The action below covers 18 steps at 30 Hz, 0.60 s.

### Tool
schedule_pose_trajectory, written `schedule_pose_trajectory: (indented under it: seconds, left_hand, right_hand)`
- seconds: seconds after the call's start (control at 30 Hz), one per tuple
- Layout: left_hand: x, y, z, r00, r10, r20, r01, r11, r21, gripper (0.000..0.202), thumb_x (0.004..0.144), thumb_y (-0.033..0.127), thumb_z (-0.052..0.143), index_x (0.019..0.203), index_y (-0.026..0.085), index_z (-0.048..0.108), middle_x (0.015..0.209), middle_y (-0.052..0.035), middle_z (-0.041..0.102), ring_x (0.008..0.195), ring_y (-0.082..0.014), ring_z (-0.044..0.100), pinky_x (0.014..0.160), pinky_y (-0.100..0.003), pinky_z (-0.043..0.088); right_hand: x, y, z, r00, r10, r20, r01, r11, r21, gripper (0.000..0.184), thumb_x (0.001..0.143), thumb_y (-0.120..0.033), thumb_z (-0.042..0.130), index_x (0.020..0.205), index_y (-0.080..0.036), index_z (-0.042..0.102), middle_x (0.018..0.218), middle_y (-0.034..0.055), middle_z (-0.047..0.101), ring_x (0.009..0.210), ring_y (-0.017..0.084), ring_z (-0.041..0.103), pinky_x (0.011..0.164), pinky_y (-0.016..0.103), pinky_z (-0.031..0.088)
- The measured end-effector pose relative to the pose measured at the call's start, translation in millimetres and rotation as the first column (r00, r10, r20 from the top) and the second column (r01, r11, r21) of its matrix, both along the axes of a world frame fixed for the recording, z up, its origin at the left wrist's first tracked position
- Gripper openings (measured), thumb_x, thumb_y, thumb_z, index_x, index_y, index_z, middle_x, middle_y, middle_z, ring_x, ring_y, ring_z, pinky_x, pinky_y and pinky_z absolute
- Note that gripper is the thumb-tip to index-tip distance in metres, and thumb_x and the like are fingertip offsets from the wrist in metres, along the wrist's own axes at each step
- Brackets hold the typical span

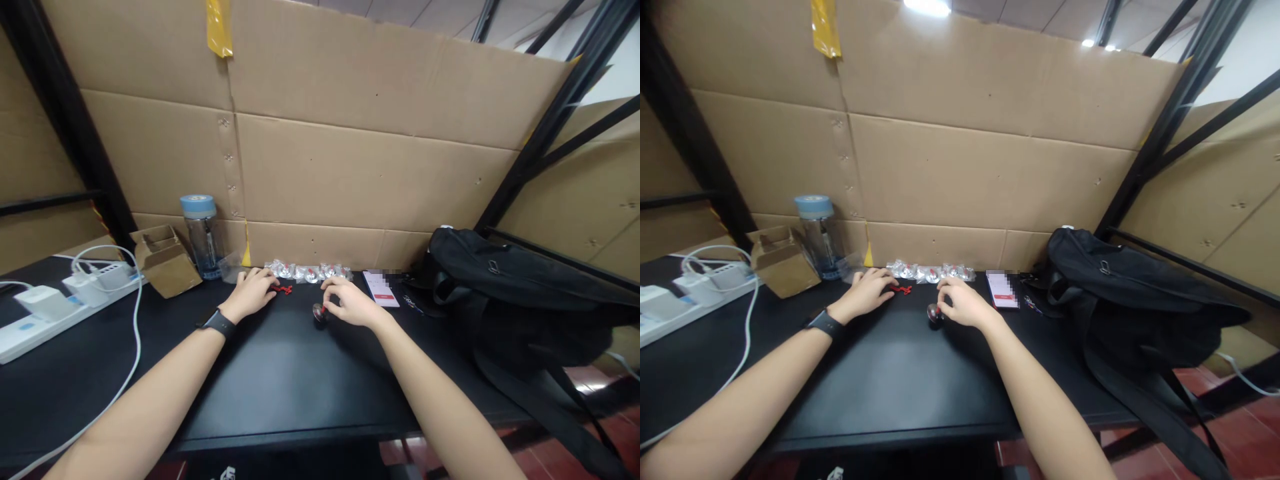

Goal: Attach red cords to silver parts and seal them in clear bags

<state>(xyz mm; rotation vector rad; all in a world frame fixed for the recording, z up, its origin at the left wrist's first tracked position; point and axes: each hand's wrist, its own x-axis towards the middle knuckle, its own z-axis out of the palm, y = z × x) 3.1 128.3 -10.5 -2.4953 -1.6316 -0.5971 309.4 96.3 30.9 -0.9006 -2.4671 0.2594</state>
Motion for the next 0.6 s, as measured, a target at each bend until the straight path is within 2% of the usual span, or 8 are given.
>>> schedule_pose_trajectory:
  seconds: [0.1, 0.2, 0.27, 0.4, 0.47, 0.6]
  left_hand:
    - [-4.1, 5.5, -8.2, 1.0, 0.021, 0.007, -0.02, 0.998, -0.056, 0.014, 0.091, 0.033, 0.057, 0.097, 0.027, 0.069, 0.115, -0.0063, 0.067, 0.111, -0.03, 0.052, 0.087, -0.042, 0.032]
    - [-2.7, 6.9, -9.2, 1.0, 0.029, 0.013, -0.027, 0.995, -0.094, 0.017, 0.092, 0.035, 0.054, 0.087, 0.025, 0.067, 0.106, -0.0063, 0.068, 0.106, -0.0287, 0.053, 0.085, -0.04, 0.032]
    - [-1.4, 6.8, -8.3, 1.0, 0.021, 0.006, -0.02, 0.994, -0.106, 0.019, 0.092, 0.034, 0.053, 0.082, 0.024, 0.066, 0.103, -0.0063, 0.069, 0.106, -0.0285, 0.053, 0.085, -0.039, 0.032]
    - [2.9, 3.8, -2.7, 0.999, 0.022, 0.031, -0.02, 0.997, -0.076, 0.02, 0.095, 0.032, 0.049, 0.084, 0.023, 0.062, 0.099, -0.0057, 0.071, 0.103, -0.0266, 0.056, 0.085, -0.038, 0.03]
    - [6.7, 0.5, 2.5, 0.998, 0.003, 0.069, 0.001, 0.998, -0.058, 0.02, 0.097, 0.032, 0.045, 0.089, 0.023, 0.062, 0.096, -0.0046, 0.071, 0.097, -0.0236, 0.059, 0.084, -0.037, 0.03]
    - [17.2, -8.8, 13.7, 0.986, -0.076, 0.15, 0.077, 0.997, -0.002, 0.017, 0.096, 0.034, 0.05, 0.091, 0.025, 0.064, 0.092, -0.0015, 0.072, 0.093, -0.0211, 0.062, 0.084, -0.035, 0.028]
  right_hand:
    - [-1.7, 1.7, -1.6, 0.998, 0.053, 0.042, -0.051, 0.996, -0.067, 0.008, 0.087, -0.017, 0.063, 0.08, -0.019, 0.067, 0.113, 0.0073, 0.065, 0.103, 0.02, 0.064, 0.096, 0.035, 0.048]
    - [3.8, 6.0, -3.0, 0.994, 0.064, 0.085, -0.055, 0.993, -0.109, 0.006, 0.088, -0.02, 0.063, 0.085, -0.02, 0.069, 0.102, 0.0055, 0.069, 0.094, 0.019, 0.065, 0.09, 0.033, 0.049]
    - [14.6, 11.7, -4.0, 0.991, -0.001, 0.134, 0.018, 0.992, -0.126, 0.01, 0.085, -0.021, 0.067, 0.095, -0.02, 0.069, 0.101, 0.0056, 0.07, 0.095, 0.02, 0.065, 0.088, 0.032, 0.049]
    - [43.0, 27.0, -7.7, 0.944, -0.165, 0.287, 0.221, 0.96, -0.174, 0.045, 0.068, -0.016, 0.08, 0.111, -0.02, 0.068, 0.113, 0.0083, 0.07, 0.103, 0.025, 0.064, 0.089, 0.033, 0.049]
    - [52.6, 33.8, -10.9, 0.932, -0.198, 0.303, 0.267, 0.941, -0.208, 0.047, 0.066, -0.015, 0.08, 0.111, -0.021, 0.069, 0.109, 0.0072, 0.071, 0.098, 0.024, 0.066, 0.085, 0.031, 0.049]
    - [56.6, 40.9, -17.9, 0.955, -0.203, 0.217, 0.256, 0.932, -0.255, 0.035, 0.066, -0.014, 0.078, 0.1, -0.022, 0.072, 0.094, 0.0024, 0.074, 0.08, 0.019, 0.068, 0.073, 0.027, 0.049]
